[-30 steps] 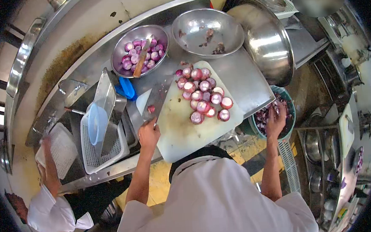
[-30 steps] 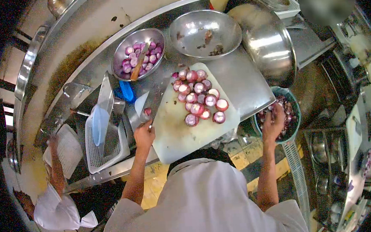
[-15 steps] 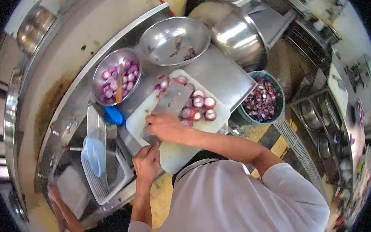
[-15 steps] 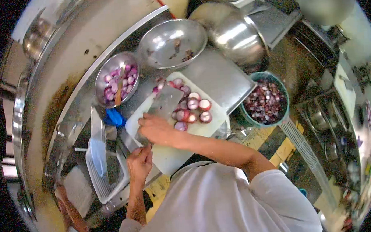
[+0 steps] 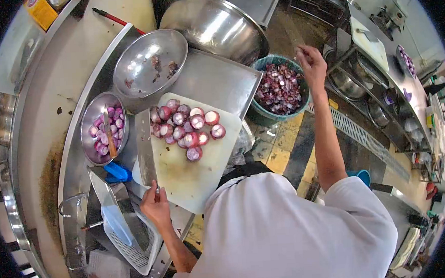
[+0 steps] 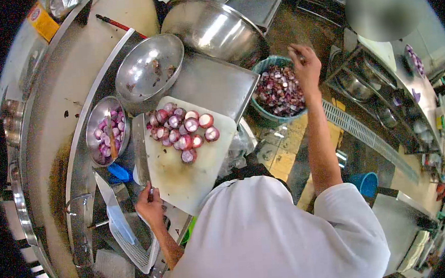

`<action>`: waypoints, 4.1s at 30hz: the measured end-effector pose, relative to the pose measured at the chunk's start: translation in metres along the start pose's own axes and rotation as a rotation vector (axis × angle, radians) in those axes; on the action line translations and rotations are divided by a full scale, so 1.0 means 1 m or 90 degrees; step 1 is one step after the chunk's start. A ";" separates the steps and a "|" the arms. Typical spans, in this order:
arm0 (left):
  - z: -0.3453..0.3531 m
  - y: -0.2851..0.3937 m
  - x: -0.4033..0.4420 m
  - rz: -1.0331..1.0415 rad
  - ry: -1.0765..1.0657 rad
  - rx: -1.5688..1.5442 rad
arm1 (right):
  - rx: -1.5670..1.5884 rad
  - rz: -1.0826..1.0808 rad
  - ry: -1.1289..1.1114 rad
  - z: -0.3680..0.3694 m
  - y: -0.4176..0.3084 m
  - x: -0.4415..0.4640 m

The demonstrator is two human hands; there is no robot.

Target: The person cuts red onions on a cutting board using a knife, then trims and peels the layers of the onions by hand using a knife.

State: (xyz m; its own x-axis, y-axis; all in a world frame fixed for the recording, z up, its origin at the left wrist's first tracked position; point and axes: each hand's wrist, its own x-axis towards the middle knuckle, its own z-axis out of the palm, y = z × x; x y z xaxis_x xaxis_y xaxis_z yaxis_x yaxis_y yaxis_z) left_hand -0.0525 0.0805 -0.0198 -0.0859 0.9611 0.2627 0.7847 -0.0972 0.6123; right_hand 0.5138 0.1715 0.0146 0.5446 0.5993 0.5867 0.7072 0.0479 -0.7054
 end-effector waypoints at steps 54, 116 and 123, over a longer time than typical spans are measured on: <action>0.060 -0.075 -0.015 -0.211 0.042 0.153 | 0.188 -0.501 -0.592 0.629 -0.156 -0.039; 0.474 0.485 -0.007 0.435 -0.816 -0.056 | -0.147 0.603 -0.126 -0.330 0.275 -0.114; 0.520 0.549 -0.026 0.518 -0.937 -0.035 | -0.056 0.578 0.037 -0.371 0.260 -0.063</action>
State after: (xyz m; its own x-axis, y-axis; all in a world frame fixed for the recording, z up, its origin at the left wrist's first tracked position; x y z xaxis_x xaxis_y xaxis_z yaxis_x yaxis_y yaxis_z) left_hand 0.6999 0.1367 -0.0787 0.9344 0.0646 -0.3503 0.3099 -0.6327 0.7097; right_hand 0.8305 -0.1502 -0.0580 0.9285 0.3358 -0.1586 0.0263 -0.4855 -0.8738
